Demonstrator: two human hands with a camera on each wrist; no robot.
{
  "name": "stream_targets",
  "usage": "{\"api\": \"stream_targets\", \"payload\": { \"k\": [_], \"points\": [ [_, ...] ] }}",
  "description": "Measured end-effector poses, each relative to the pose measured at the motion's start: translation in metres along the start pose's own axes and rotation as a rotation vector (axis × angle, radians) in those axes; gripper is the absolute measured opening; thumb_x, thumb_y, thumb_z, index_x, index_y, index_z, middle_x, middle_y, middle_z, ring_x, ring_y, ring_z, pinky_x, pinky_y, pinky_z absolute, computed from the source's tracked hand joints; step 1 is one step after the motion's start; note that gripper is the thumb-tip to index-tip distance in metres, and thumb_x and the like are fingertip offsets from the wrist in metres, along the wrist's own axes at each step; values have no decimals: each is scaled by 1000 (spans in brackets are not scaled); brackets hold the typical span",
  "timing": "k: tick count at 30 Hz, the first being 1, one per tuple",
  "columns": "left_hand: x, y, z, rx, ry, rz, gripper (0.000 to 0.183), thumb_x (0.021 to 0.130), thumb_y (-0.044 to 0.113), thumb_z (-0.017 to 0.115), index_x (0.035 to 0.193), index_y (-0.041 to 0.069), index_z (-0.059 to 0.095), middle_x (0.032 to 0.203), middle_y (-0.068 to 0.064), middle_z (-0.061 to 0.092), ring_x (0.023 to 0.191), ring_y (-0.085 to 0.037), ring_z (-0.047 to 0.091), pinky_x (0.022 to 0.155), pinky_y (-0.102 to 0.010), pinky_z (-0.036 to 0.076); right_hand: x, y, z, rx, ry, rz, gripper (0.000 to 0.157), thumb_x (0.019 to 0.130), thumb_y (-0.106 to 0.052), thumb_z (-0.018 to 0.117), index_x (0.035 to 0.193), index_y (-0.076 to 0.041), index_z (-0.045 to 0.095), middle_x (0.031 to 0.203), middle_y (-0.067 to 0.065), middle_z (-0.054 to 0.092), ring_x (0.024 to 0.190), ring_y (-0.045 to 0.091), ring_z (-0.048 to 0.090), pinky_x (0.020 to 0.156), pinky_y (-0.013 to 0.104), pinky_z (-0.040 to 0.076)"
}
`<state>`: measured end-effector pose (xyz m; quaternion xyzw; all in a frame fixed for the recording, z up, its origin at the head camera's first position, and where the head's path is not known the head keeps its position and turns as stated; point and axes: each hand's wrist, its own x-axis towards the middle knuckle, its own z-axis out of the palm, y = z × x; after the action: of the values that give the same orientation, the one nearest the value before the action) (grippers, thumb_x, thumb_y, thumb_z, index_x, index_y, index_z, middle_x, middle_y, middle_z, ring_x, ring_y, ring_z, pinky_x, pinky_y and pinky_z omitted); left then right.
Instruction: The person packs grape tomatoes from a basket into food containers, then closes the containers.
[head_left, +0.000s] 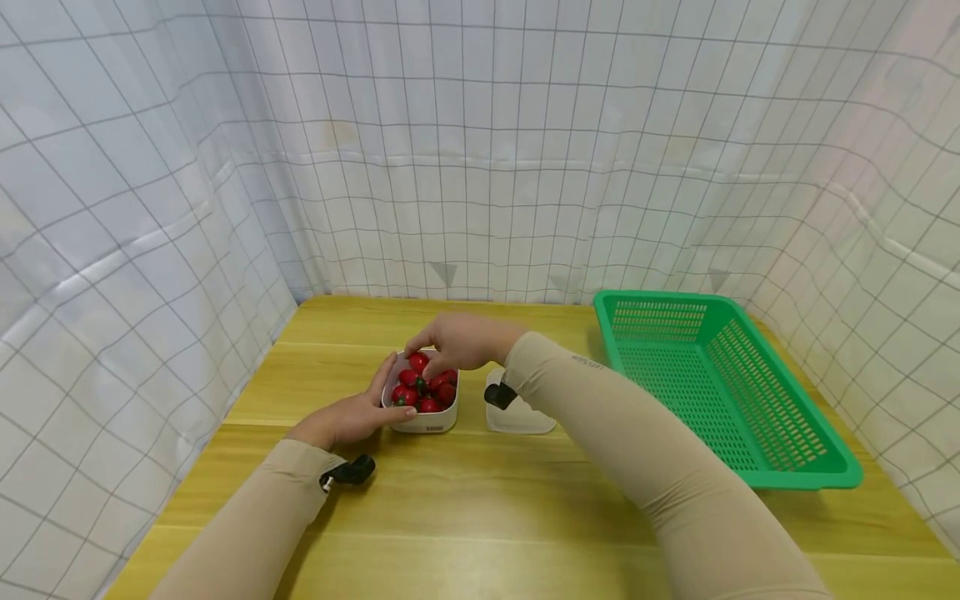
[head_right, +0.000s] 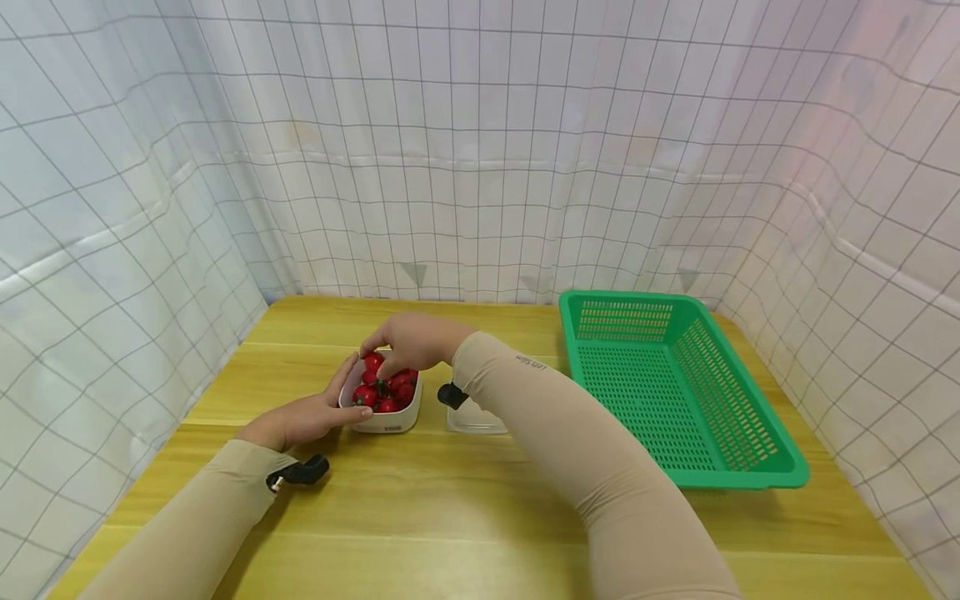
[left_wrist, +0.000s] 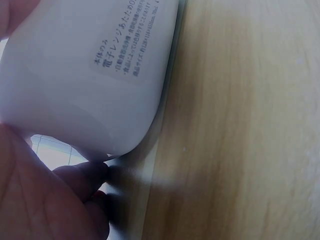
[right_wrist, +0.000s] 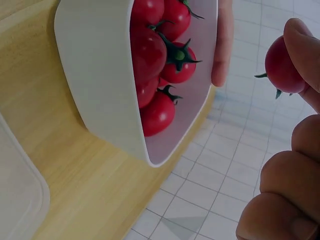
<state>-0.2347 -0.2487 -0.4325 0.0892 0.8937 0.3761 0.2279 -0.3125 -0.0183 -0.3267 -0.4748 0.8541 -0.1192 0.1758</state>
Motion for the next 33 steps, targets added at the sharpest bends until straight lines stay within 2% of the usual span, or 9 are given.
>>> {"api": "stream_targets", "payload": {
  "k": [3,5,12,24,33],
  "points": [
    [0,-1,0,3,1,0,118,98,64,61,164,27,-28,175,-26,7,153,-55,32,122,-71,27,2,0,4,-4,-2,-16,44,99,-26,76,142,-22,68,128,-7,72,108,8,64,98,26,53],
    [0,-1,1,4,2,-1,118,98,64,61,164,27,-28,175,-27,10,152,-55,33,122,-71,27,3,0,5,3,-4,-27,43,99,-24,76,141,-23,69,127,-7,73,108,9,64,99,27,54],
    [-1,-1,1,2,-1,11,117,99,63,61,164,26,-29,175,-25,9,153,-53,34,122,-70,28,4,0,9,-13,4,-37,41,98,-23,76,138,-30,71,119,-7,74,99,11,63,91,25,54],
    [-3,3,0,5,4,14,116,99,61,61,165,24,-27,175,-25,8,153,-53,34,122,-69,29,6,-1,12,-9,-1,-53,39,98,-22,76,137,-28,72,111,-6,73,92,13,58,85,25,52],
    [-4,3,1,28,8,0,117,98,64,60,165,24,-27,173,-29,15,149,-54,40,121,-69,31,7,-2,13,-13,-9,-30,41,97,-22,76,137,-29,72,114,-7,73,95,11,59,87,25,52]
  ]
}}
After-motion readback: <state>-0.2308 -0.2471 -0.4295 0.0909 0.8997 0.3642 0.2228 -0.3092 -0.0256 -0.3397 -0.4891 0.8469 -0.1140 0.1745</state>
